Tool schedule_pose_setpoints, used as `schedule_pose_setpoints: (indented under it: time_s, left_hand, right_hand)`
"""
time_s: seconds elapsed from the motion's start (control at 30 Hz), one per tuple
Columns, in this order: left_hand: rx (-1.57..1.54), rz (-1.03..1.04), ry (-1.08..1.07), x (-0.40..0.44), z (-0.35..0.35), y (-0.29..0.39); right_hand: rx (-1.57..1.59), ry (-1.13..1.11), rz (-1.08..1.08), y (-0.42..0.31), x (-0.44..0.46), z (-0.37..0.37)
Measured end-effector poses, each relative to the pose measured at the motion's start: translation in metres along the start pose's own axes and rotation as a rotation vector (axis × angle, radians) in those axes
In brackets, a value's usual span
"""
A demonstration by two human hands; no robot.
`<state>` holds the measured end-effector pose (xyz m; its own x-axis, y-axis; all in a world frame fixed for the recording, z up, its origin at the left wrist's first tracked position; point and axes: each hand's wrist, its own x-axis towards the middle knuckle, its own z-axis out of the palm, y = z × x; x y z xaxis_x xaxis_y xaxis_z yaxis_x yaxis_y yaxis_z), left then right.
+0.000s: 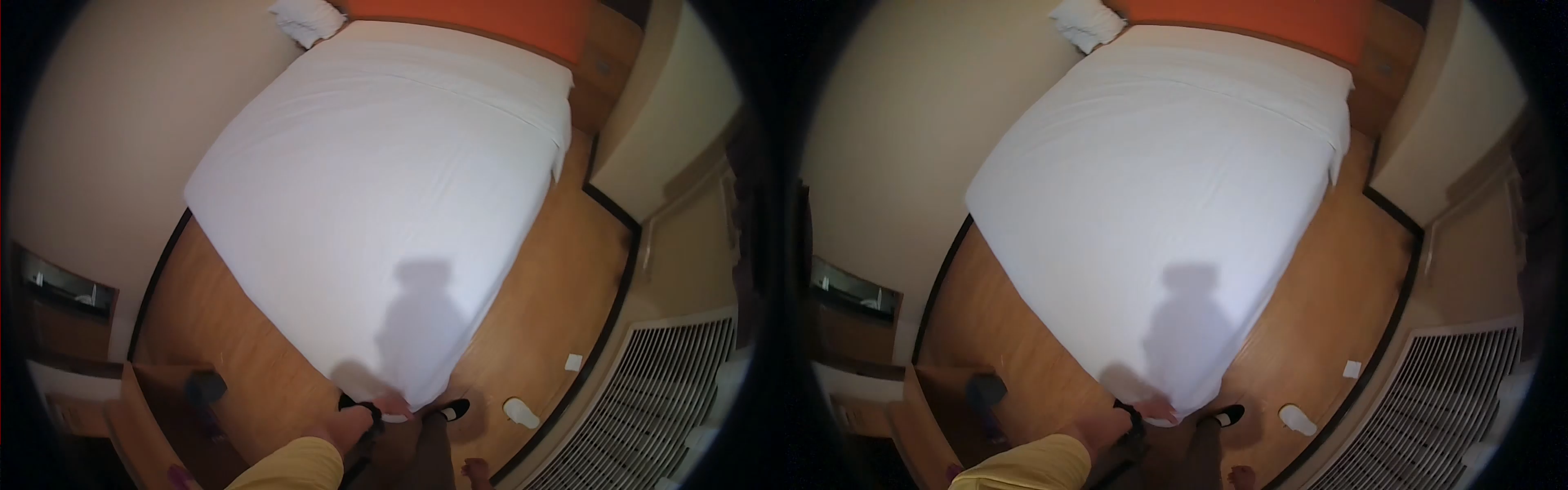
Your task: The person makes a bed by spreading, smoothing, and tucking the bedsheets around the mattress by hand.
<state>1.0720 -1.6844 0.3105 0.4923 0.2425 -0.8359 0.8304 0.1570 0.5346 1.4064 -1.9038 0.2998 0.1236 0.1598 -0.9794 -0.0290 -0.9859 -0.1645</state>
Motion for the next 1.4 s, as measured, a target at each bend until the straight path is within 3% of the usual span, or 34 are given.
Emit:
schedule_pose_setpoints:
  time_s: [0.03,0.1,0.17,0.37,0.4,0.43,0.5,0.53,0.57,0.6,0.63,0.67,0.73,0.8,0.9,1.07,1.1,1.13,1.17,1.2,1.23,1.3,1.4]
  left_hand:
    - [-0.357,-0.093,-0.234,-0.005,0.011,0.001]
    - [-0.741,-0.007,-0.352,-0.034,0.031,-0.005]
    - [-0.794,0.319,-0.087,-0.062,0.05,-0.032]
    - [-1.125,0.141,0.422,-0.159,0.043,-0.237]
    - [-1.06,0.103,0.558,-0.174,0.045,-0.284]
    - [-0.99,0.057,0.684,-0.193,0.047,-0.323]
    - [-1.291,0.01,0.741,-0.236,0.047,-0.392]
    - [-1.278,-0.059,0.826,-0.264,0.039,-0.415]
    - [-1.257,-0.134,0.907,-0.299,0.03,-0.431]
    - [-1.23,-0.21,0.982,-0.326,0.024,-0.445]
    - [-1.28,-0.231,1.007,-0.347,0.018,-0.458]
    - [-1.33,-0.25,1.034,-0.364,0.011,-0.47]
    - [-1.411,-0.222,1.13,-0.37,0.003,-0.494]
    - [-1.476,-0.147,1.257,-0.358,0.004,-0.529]
    - [-1.364,-0.326,1.318,-0.353,-0.025,-0.564]
    - [-1.29,-0.272,1.223,-0.35,-0.115,-0.635]
    - [-1.27,-0.258,1.219,-0.348,-0.139,-0.653]
    - [-1.229,-0.378,1.138,-0.347,-0.163,-0.669]
    - [-1.252,-0.335,1.124,-0.342,-0.193,-0.689]
    - [-1.266,-0.313,1.086,-0.346,-0.214,-0.704]
    - [-1.28,-0.297,1.035,-0.356,-0.232,-0.72]
    - [-1.455,-0.279,1.043,-0.357,-0.289,-0.749]
    - [-1.462,-0.231,1.012,-0.38,-0.367,-0.79]
  right_hand:
    - [-0.078,0.01,-0.012,-0.009,-0.001,0.018]
    - [-0.023,0.033,-0.269,-0.034,-0.045,0.058]
    - [-0.027,0.056,-0.399,-0.055,-0.085,0.098]
    - [-0.295,0.059,-0.271,-0.069,-0.084,0.234]
    - [-0.341,0.044,-0.258,-0.071,-0.083,0.261]
    - [-0.39,0.016,-0.249,-0.072,-0.08,0.286]
    - [-0.5,-0.085,-0.247,-0.083,-0.069,0.343]
    - [-0.558,-0.161,-0.274,-0.089,-0.058,0.371]
    - [-0.941,-0.383,-0.801,-0.068,0.027,0.361]
    - [-0.831,-0.195,-0.226,-0.121,-0.033,0.437]
    - [-1.263,-0.282,-0.625,-0.127,-0.001,0.462]
    - [-0.88,-0.212,-0.363,-0.151,-0.03,0.516]
    - [-0.708,-0.253,-0.459,-0.17,-0.026,0.573]
    - [-0.815,-0.304,-0.51,-0.192,-0.031,0.625]
    - [-0.761,-0.311,-0.421,-0.229,-0.058,0.695]
    - [-0.642,-0.325,-0.412,-0.264,-0.015,0.778]
    - [-0.722,-0.299,-0.364,-0.268,0.014,0.795]
    - [-0.681,-0.276,-0.319,-0.29,0.012,0.82]
    - [-0.64,-0.254,-0.251,-0.303,0.006,0.84]
    - [-0.916,-0.274,-0.314,-0.311,0.032,0.856]
    - [-0.787,-0.326,-0.224,-0.326,0.025,0.876]
    - [-0.483,-0.348,-0.263,-0.34,0.021,0.911]
    - [-0.409,-0.356,-0.097,-0.37,-0.003,0.952]
